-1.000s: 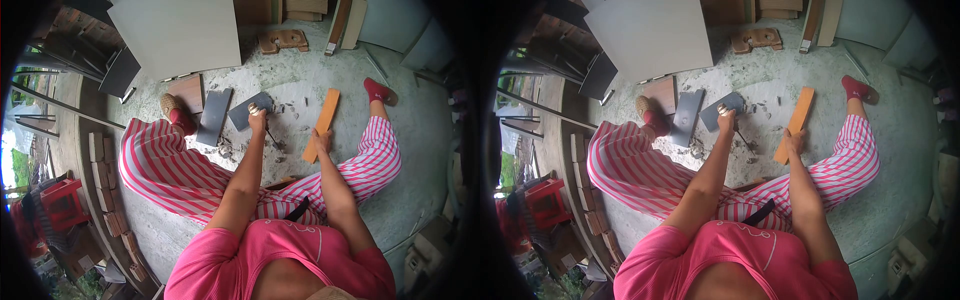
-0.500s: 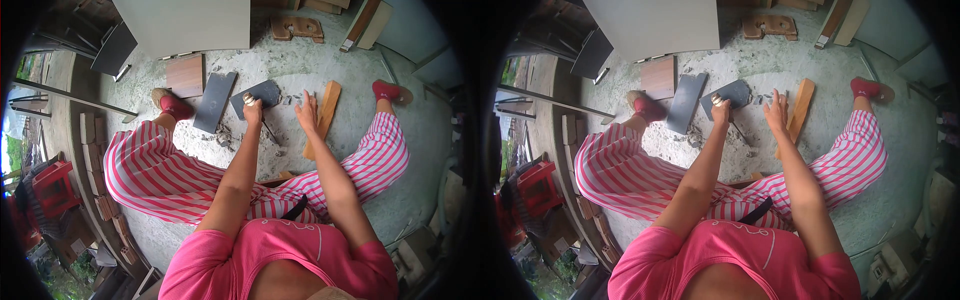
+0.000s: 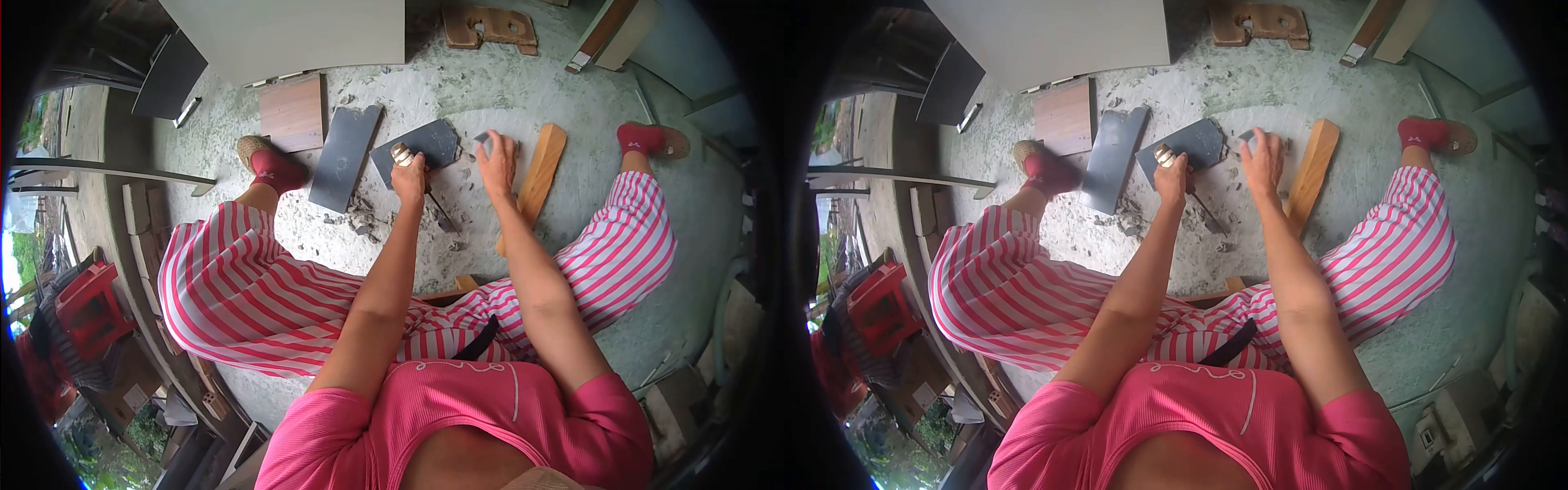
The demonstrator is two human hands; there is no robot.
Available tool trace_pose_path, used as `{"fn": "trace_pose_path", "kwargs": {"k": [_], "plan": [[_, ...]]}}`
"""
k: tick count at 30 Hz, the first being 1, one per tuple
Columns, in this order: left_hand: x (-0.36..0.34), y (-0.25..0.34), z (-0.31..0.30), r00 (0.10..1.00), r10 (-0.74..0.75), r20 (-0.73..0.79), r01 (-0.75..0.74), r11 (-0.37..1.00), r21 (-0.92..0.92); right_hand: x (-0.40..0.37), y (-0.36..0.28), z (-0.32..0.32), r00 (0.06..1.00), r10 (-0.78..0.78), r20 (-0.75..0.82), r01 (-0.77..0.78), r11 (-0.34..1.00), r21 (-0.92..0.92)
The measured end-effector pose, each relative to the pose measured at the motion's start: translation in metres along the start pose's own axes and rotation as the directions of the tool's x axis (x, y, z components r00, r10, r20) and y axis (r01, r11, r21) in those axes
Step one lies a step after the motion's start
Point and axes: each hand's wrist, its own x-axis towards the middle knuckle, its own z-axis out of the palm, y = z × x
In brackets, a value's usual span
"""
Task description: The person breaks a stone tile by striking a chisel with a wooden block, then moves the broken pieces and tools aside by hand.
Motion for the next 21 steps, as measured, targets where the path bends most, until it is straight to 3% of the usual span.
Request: {"fn": "trace_pose_path", "kwargs": {"k": [1, 3, 4, 6, 9, 11, 12, 13, 14, 16, 17, 19, 21], "plan": [[-0.002, 0.003, 0.001, 1.000, -0.001, 0.003, 0.001, 0.999, -0.033, 0.002, 0.008, 0.002, 0.992, 0.036, -0.123, -0.050, 0.992, -0.119], [-0.007, 0.004, -0.001, 1.000, -0.004, 0.004, 0.004, 0.998, -0.063, 0.007, 0.017, -0.006, 0.984, 0.087, -0.154, -0.129, 0.948, -0.292], [-0.008, 0.006, 0.000, 1.000, -0.006, -0.025, 0.005, 0.999, -0.045, 0.009, 0.027, -0.004, 0.984, 0.086, -0.155, -0.129, 0.948, -0.292], [-0.010, 0.009, 0.004, 0.999, -0.007, -0.051, 0.005, 0.999, -0.032, 0.013, 0.046, 0.001, 0.924, 0.327, 0.197, -0.316, 0.945, -0.086], [-0.010, 0.009, 0.001, 0.998, 0.011, -0.064, -0.014, 0.999, -0.044, 0.015, 0.008, 0.004, 0.915, 0.257, 0.309, -0.286, 0.957, 0.051], [-0.007, 0.003, 0.000, 1.000, 0.029, -0.008, -0.029, 0.997, -0.067, 0.012, -0.028, 0.015, 0.960, -0.014, 0.279, -0.007, 0.997, 0.074], [-0.007, 0.000, -0.003, 0.999, 0.030, -0.009, -0.031, 0.998, -0.057, 0.014, -0.044, 0.019, 0.940, -0.120, 0.319, 0.107, 0.993, 0.057], [-0.007, -0.002, -0.006, 0.998, 0.022, 0.067, -0.010, 0.986, -0.165, 0.016, -0.056, 0.024, 0.909, -0.218, 0.355, 0.216, 0.975, 0.046], [-0.006, -0.002, -0.008, 0.989, 0.025, 0.147, 0.015, 0.964, -0.266, 0.017, -0.064, 0.026, 0.915, -0.208, 0.345, 0.202, 0.978, 0.053], [-0.009, -0.003, -0.012, 0.992, 0.034, 0.124, 0.005, 0.954, -0.300, 0.023, -0.078, 0.028, 0.754, -0.373, 0.541, 0.486, 0.871, -0.077], [-0.011, -0.006, -0.014, 0.995, 0.022, 0.097, 0.014, 0.935, -0.355, 0.024, -0.083, 0.029, 0.775, -0.357, 0.522, 0.463, 0.882, -0.084], [-0.010, -0.008, -0.020, 0.995, -0.026, 0.100, 0.062, 0.926, -0.374, 0.026, -0.091, 0.028, 0.671, -0.286, 0.684, 0.517, 0.842, -0.155], [-0.006, -0.007, -0.021, 0.990, -0.064, 0.126, 0.113, 0.895, -0.432, 0.029, -0.098, 0.027, 0.627, -0.226, 0.746, 0.544, 0.812, -0.212]]}}
